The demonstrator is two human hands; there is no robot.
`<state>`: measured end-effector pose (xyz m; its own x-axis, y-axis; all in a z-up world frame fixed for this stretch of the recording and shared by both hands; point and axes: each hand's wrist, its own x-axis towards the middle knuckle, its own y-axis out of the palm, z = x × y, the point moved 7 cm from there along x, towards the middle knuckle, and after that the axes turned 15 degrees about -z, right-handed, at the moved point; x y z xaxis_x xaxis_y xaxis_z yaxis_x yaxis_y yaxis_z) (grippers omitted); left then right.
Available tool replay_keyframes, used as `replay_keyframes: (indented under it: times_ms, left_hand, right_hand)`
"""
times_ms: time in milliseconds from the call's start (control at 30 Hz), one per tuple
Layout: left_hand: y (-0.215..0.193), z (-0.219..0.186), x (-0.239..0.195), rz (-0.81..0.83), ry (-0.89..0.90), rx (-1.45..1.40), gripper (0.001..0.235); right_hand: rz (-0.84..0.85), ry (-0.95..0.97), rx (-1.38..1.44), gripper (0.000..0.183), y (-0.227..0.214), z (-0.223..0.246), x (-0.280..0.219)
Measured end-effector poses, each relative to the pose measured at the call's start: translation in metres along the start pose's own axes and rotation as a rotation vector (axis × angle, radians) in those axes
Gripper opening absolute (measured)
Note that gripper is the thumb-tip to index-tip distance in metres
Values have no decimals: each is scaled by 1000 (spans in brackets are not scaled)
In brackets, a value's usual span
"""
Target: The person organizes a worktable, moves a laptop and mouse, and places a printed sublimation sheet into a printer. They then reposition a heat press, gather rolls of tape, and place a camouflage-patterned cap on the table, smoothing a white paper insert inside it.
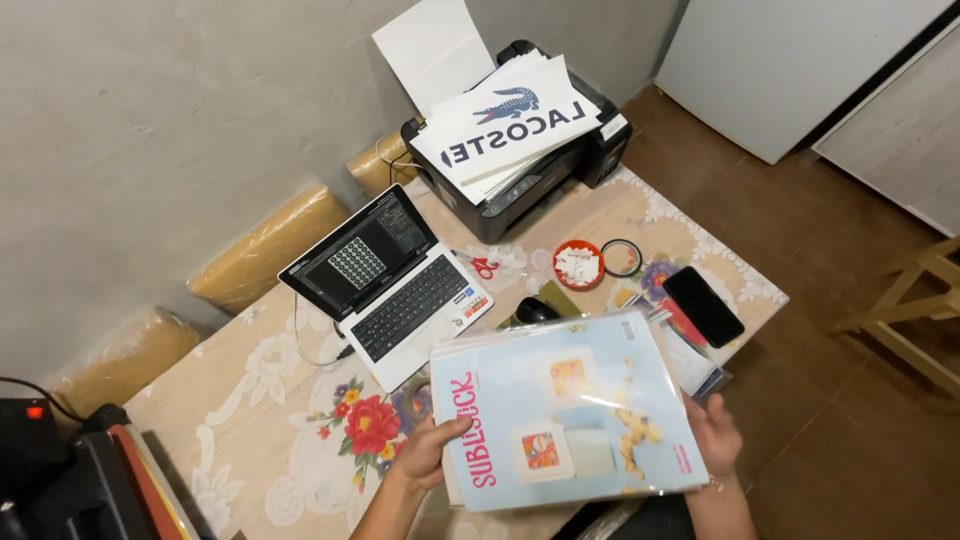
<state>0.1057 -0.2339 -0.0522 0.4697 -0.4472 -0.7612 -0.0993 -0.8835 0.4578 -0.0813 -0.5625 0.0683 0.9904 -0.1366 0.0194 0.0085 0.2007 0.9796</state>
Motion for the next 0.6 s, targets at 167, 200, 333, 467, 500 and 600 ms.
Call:
replay_keyframes:
  times_ms: [167,200,333,467,500,600]
  left_hand:
    - [76,-75,30,-19,166,-63,54]
    - [90,-94,36,-47,230,-72,50]
    - [146,-174,98,-11,340,-75,39]
    - [208,-267,135,-62,482,19,47]
    - [219,-290,144,-94,517,57,51]
    - [246,-346,197,-88,559,143,56]
  right_hand:
    - [-111,-259,15,104,52,42,84]
    - [-132,-364,68,101,47,54,98]
    - [-526,-474,-181,81,-35,97,199]
    - [-414,-537,-471,72,-31,134,307]
    - [-377,-551,-471,71,-27,142,333]
    - [-363,-540,-415,68,-68,171,407]
